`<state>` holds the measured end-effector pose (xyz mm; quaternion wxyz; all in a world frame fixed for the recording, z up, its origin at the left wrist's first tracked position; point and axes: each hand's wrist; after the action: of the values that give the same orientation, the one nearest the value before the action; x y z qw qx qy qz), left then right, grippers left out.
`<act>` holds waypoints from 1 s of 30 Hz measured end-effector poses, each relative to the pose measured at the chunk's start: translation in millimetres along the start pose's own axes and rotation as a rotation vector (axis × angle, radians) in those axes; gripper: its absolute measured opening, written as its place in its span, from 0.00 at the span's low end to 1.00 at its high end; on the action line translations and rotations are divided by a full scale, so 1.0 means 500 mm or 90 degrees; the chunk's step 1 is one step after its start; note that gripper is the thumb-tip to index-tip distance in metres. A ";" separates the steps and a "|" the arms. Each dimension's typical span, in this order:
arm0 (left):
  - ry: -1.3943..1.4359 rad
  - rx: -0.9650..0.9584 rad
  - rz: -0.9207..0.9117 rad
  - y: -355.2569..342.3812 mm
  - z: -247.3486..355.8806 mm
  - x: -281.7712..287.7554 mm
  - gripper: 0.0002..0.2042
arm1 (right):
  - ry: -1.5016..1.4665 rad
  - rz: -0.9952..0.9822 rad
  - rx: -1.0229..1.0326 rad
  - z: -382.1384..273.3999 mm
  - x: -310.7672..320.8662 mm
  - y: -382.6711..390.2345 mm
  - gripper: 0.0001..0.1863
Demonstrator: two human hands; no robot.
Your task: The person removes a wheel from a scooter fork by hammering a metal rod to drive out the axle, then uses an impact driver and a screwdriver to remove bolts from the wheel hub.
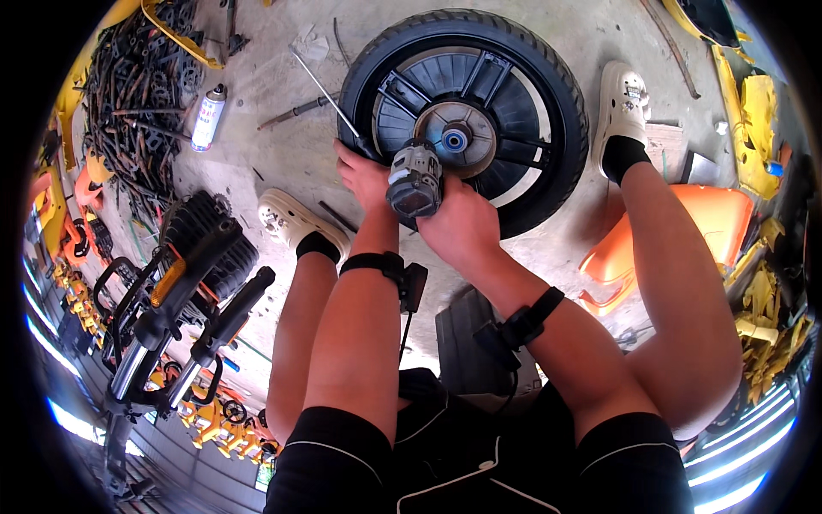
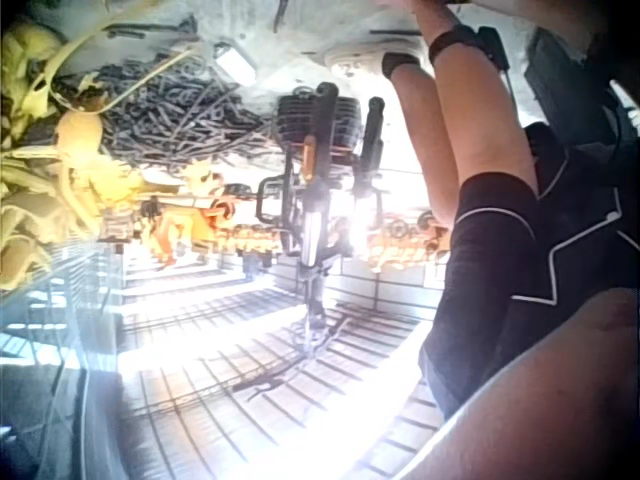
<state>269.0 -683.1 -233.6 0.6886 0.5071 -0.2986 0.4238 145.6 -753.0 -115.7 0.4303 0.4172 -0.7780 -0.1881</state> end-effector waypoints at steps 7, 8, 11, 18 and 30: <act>0.000 -0.005 -0.020 0.007 0.004 0.008 0.59 | 0.057 -0.037 0.010 0.011 -0.011 0.018 0.21; -0.001 0.000 -0.021 0.008 0.004 0.008 0.59 | 0.054 -0.007 0.033 0.012 -0.013 0.018 0.20; 0.014 0.003 -0.011 0.005 0.006 0.005 0.59 | 0.053 0.008 0.041 0.013 -0.015 0.011 0.20; 0.013 -0.026 -0.026 0.008 0.002 0.010 0.58 | 0.054 -0.002 0.042 0.015 -0.014 0.012 0.20; 0.021 0.002 -0.026 0.006 0.008 0.006 0.57 | 0.030 -0.009 0.031 0.004 -0.006 0.012 0.21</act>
<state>267.9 -685.7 -228.4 0.7010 0.5072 -0.2760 0.4185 142.0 -747.3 -114.1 0.4370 0.4371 -0.7692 -0.1622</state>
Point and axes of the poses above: each hand's wrist, its own y-axis away from the middle knuckle, its own x-axis out of the back of the hand, z = x × y, and after that the axes turned 7 degrees about x, right-handed
